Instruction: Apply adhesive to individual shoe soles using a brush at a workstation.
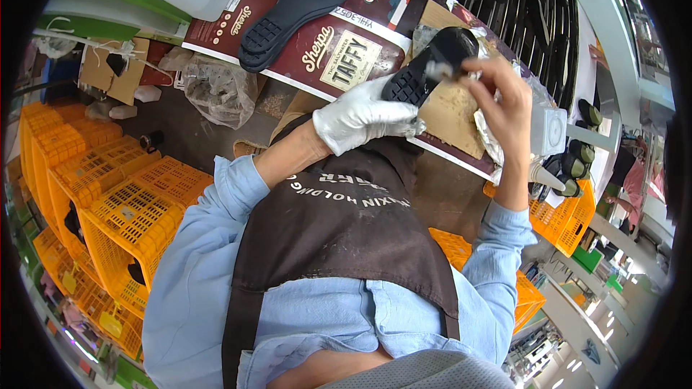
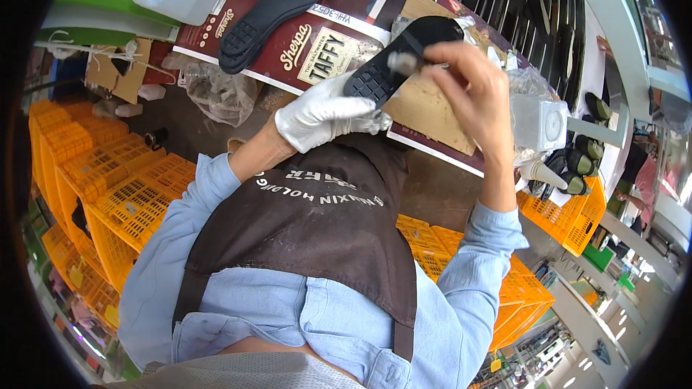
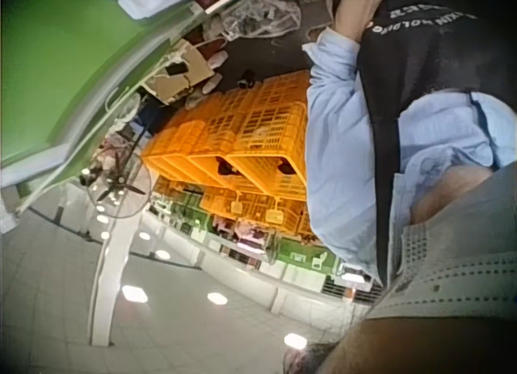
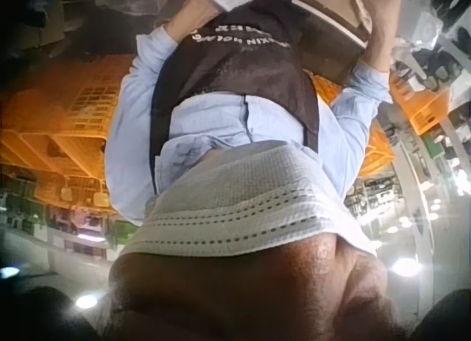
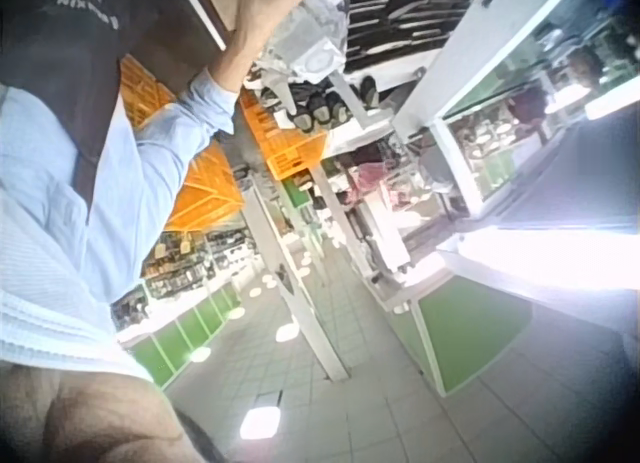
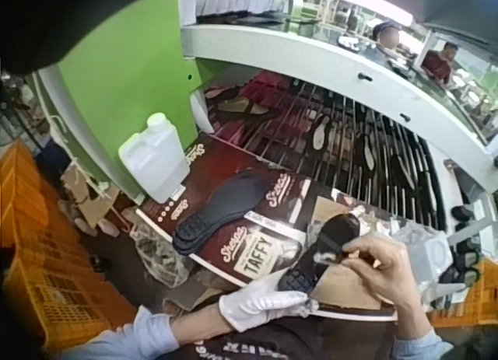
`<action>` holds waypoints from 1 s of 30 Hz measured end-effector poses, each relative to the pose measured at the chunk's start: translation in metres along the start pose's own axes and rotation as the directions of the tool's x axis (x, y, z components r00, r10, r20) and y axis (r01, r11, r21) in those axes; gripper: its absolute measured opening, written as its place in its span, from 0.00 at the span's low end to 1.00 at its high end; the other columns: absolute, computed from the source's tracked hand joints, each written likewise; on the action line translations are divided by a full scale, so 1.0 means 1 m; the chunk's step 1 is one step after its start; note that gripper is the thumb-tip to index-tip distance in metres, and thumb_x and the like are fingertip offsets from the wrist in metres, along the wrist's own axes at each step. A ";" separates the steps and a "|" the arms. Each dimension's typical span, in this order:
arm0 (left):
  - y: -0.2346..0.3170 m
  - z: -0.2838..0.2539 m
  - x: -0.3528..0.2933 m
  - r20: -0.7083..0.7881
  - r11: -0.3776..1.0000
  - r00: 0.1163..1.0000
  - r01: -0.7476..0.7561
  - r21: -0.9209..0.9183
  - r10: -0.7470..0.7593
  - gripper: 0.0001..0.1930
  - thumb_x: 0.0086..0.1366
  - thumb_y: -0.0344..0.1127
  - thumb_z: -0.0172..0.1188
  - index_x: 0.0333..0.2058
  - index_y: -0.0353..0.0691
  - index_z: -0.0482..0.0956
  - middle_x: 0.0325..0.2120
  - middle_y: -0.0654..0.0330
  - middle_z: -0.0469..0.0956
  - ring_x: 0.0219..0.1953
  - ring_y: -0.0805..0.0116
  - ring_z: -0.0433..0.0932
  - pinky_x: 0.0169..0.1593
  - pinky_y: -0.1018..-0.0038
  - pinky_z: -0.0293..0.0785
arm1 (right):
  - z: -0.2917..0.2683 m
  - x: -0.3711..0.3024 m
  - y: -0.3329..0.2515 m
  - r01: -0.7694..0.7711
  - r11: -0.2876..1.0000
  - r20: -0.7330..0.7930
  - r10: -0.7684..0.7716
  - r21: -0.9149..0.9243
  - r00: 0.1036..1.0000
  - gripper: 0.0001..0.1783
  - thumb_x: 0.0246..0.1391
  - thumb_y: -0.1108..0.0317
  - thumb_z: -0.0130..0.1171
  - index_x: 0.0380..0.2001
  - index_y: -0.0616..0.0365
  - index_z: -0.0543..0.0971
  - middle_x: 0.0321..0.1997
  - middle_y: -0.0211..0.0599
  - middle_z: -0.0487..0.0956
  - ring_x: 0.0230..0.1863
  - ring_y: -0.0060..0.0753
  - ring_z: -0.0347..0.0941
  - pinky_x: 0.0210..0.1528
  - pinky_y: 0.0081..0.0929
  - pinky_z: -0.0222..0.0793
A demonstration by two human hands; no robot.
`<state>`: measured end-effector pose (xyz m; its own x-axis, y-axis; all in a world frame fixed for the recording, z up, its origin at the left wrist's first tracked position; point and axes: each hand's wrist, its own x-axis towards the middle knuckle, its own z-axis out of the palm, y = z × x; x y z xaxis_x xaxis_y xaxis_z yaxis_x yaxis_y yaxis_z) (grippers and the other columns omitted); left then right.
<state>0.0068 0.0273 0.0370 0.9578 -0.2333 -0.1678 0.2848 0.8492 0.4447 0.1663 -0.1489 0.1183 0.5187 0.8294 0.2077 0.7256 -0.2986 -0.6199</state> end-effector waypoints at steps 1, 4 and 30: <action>-0.003 0.000 0.001 0.014 0.986 1.000 0.014 -0.163 -0.012 0.19 0.67 0.31 0.55 0.54 0.32 0.65 0.52 0.48 0.69 0.51 0.60 0.75 0.53 0.64 0.75 | 0.003 0.004 0.004 -0.054 0.995 -0.063 0.048 -0.085 0.997 0.12 0.47 0.78 0.66 0.38 0.61 0.80 0.33 0.35 0.79 0.26 0.24 0.73 0.28 0.21 0.68; -0.010 -0.002 0.003 0.030 0.824 0.998 -0.023 -0.566 0.049 0.27 0.73 0.47 0.41 0.60 0.31 0.58 0.61 0.41 0.59 0.63 0.48 0.61 0.65 0.47 0.61 | 0.025 0.005 0.008 0.103 0.978 -0.103 -0.123 -0.184 0.987 0.12 0.47 0.76 0.66 0.37 0.59 0.79 0.33 0.36 0.78 0.29 0.34 0.77 0.30 0.26 0.73; -0.018 -0.006 0.020 0.200 0.677 0.980 0.135 -0.723 0.018 0.41 0.69 0.63 0.34 0.64 0.29 0.53 0.59 0.44 0.64 0.60 0.51 0.65 0.65 0.58 0.58 | 0.033 -0.044 -0.046 0.203 0.957 -0.050 -0.218 -0.209 0.975 0.17 0.41 0.82 0.68 0.38 0.62 0.77 0.35 0.43 0.80 0.31 0.38 0.79 0.29 0.28 0.75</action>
<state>0.0206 0.0103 0.0207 0.9513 -0.3078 0.0193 0.2940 0.8862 -0.3580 0.0952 -0.1557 0.1128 0.3702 0.8498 0.3752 0.8939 -0.2159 -0.3929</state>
